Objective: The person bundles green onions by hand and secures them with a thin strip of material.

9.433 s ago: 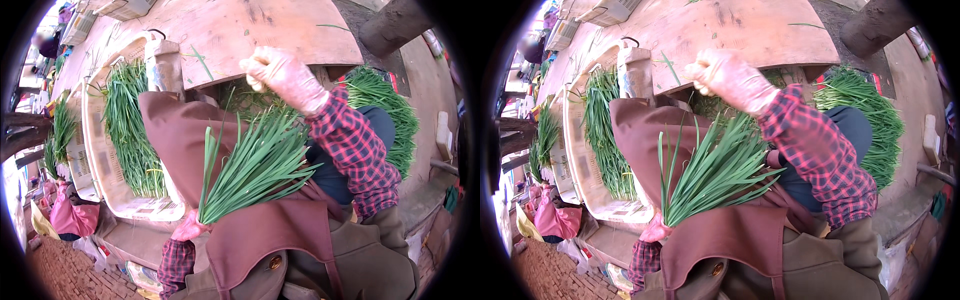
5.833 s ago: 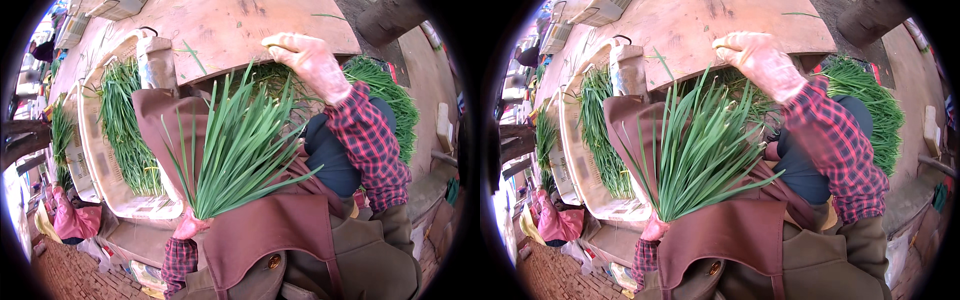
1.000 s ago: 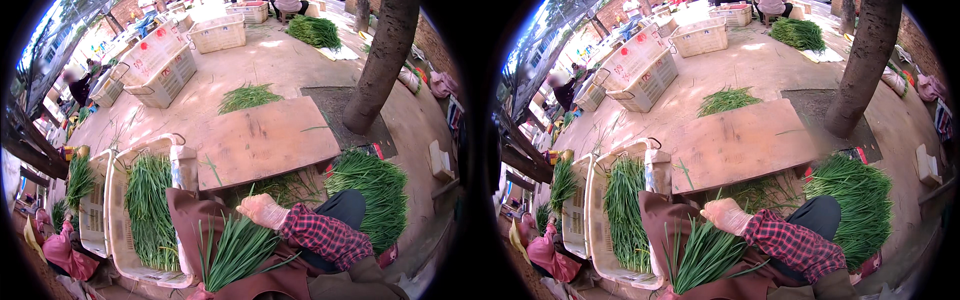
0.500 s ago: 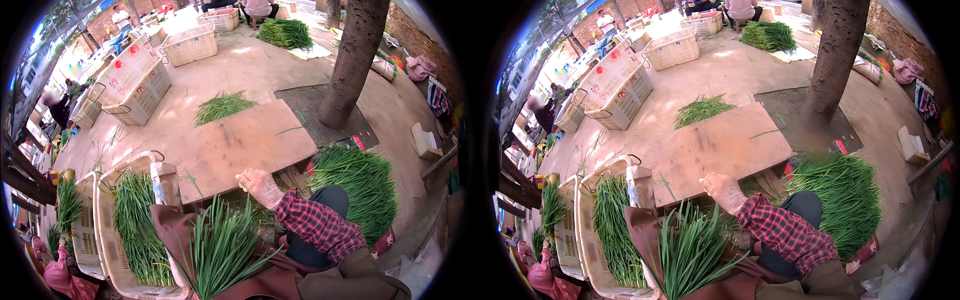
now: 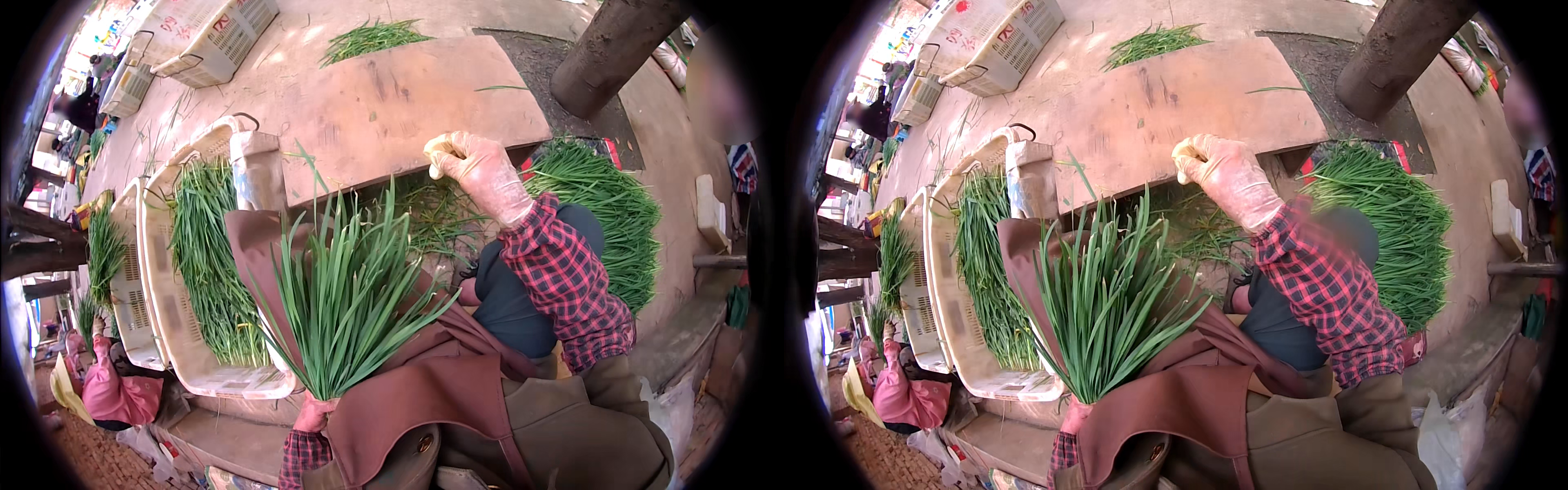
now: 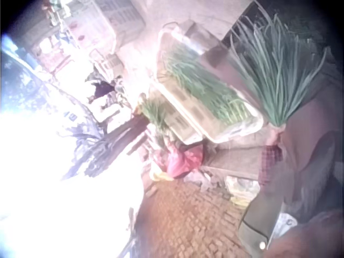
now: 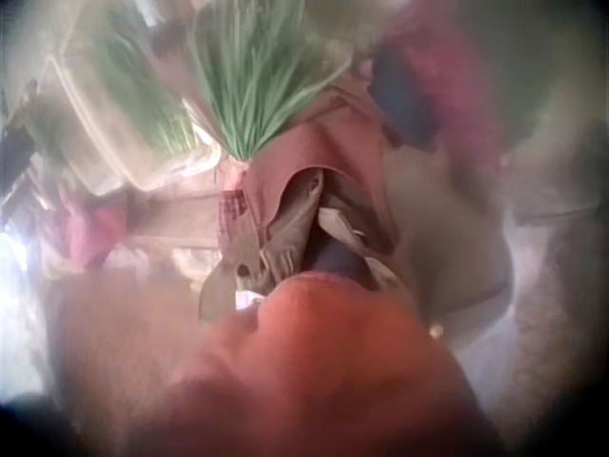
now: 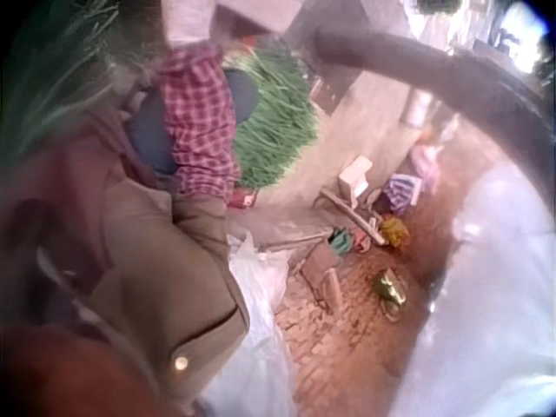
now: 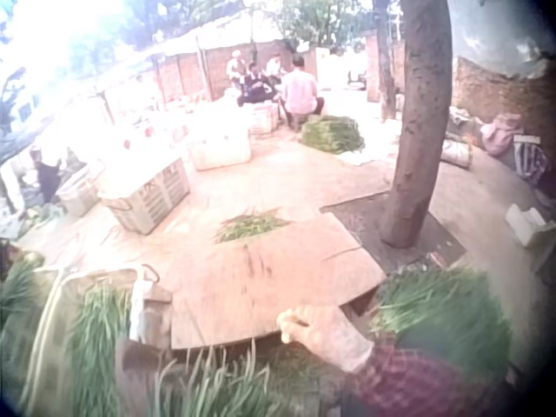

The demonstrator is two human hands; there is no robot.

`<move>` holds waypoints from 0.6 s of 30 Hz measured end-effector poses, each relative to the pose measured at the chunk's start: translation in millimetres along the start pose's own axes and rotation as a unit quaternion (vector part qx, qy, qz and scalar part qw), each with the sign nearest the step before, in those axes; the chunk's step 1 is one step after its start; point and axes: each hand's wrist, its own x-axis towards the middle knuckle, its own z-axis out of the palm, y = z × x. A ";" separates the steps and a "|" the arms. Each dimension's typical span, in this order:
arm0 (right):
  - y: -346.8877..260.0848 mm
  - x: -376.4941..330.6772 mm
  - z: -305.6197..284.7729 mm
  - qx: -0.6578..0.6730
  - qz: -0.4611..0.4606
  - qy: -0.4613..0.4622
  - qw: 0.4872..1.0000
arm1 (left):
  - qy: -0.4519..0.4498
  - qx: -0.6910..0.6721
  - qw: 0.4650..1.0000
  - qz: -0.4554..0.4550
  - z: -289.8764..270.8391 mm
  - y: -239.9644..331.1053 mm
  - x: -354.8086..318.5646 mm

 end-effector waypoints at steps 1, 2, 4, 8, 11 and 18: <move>2.2 -1.2 -0.4 0.013 -0.009 -0.012 1.000 | -0.010 0.027 1.000 0.007 -2.5 -2.4 -0.5; 3.1 -3.4 -1.5 0.026 -0.017 -0.023 0.999 | -0.006 0.031 0.999 -0.008 -4.9 -3.5 -0.4; -11.2 -8.8 -1.7 0.033 -0.013 -0.089 0.995 | -0.029 0.165 0.983 0.082 -7.4 -0.2 -2.2; -17.1 -25.9 18.0 0.006 -0.098 -0.204 0.974 | -0.066 0.252 0.964 0.050 -7.4 12.1 1.9; -16.3 -26.8 32.9 -0.046 -0.243 -0.199 0.948 | -0.050 0.228 0.972 -0.026 -6.4 16.7 -0.6; -22.1 -8.6 70.1 -0.224 -0.165 -0.389 0.878 | -0.050 0.120 0.991 0.034 -15.7 -9.6 2.7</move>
